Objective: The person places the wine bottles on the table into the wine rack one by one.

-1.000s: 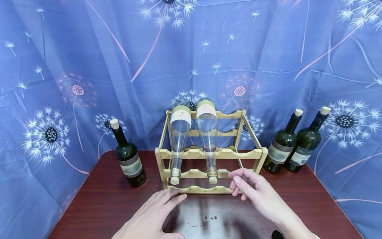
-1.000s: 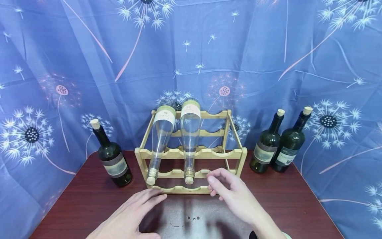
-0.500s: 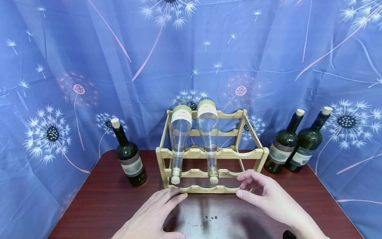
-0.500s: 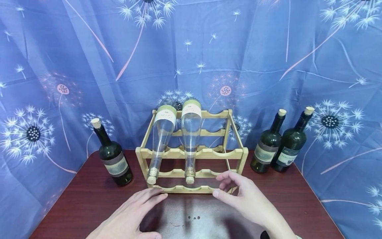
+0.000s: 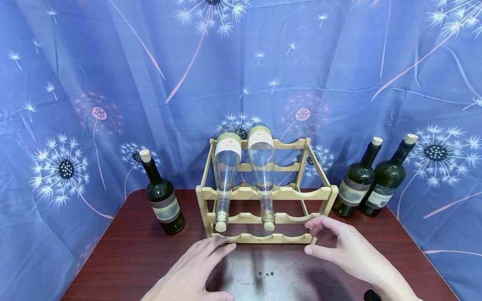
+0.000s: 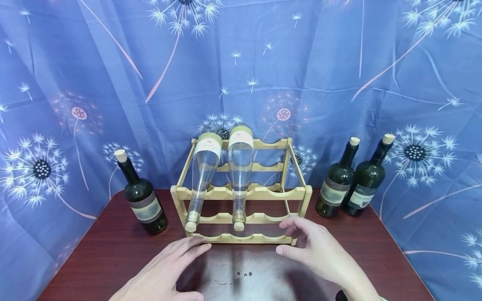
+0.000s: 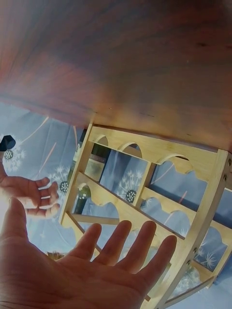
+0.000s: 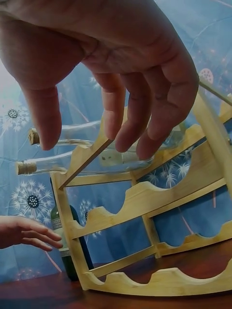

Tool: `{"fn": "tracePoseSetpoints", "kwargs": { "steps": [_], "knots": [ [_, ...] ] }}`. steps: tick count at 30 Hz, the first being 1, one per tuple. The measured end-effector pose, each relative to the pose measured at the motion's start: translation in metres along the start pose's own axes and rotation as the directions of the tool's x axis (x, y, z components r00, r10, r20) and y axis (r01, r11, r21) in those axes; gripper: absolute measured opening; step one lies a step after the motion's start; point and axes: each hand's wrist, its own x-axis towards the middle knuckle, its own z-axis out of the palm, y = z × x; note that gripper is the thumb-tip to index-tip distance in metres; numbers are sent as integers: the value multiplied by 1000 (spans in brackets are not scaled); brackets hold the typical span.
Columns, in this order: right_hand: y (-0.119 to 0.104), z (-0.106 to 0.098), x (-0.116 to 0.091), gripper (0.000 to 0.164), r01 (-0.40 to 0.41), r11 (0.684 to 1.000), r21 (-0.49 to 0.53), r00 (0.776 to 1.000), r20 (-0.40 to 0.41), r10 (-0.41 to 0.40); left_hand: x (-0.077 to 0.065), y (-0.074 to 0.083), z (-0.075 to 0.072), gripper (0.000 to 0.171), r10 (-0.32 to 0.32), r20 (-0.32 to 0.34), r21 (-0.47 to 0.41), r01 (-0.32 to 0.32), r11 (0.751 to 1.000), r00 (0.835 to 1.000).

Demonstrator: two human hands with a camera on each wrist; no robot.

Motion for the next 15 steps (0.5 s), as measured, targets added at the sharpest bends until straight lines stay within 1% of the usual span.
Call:
{"fn": "tracePoseSetpoints", "kwargs": {
  "steps": [5,8,11,13,15],
  "knots": [
    [3,-5,-2,37,3,997,-73,1000,-18,-4,0,0,0,91,3,-7,-2,-3,1000,1000],
    [5,-8,-2,36,17,996,-85,1000,-20,-19,-1,-1,-1,92,-8,1,-5,8,1000,1000],
    [6,-10,-3,35,42,995,-92,999,-23,-44,-2,-3,-3,92,-46,26,-16,46,999,999],
    [7,-11,-3,35,58,994,-92,998,-25,-61,-3,-5,-6,91,-91,49,-25,92,995,995],
    [7,-11,-3,35,73,993,-96,997,-29,-76,-4,-8,-9,89,-125,55,-33,127,991,991]
  ]
}}
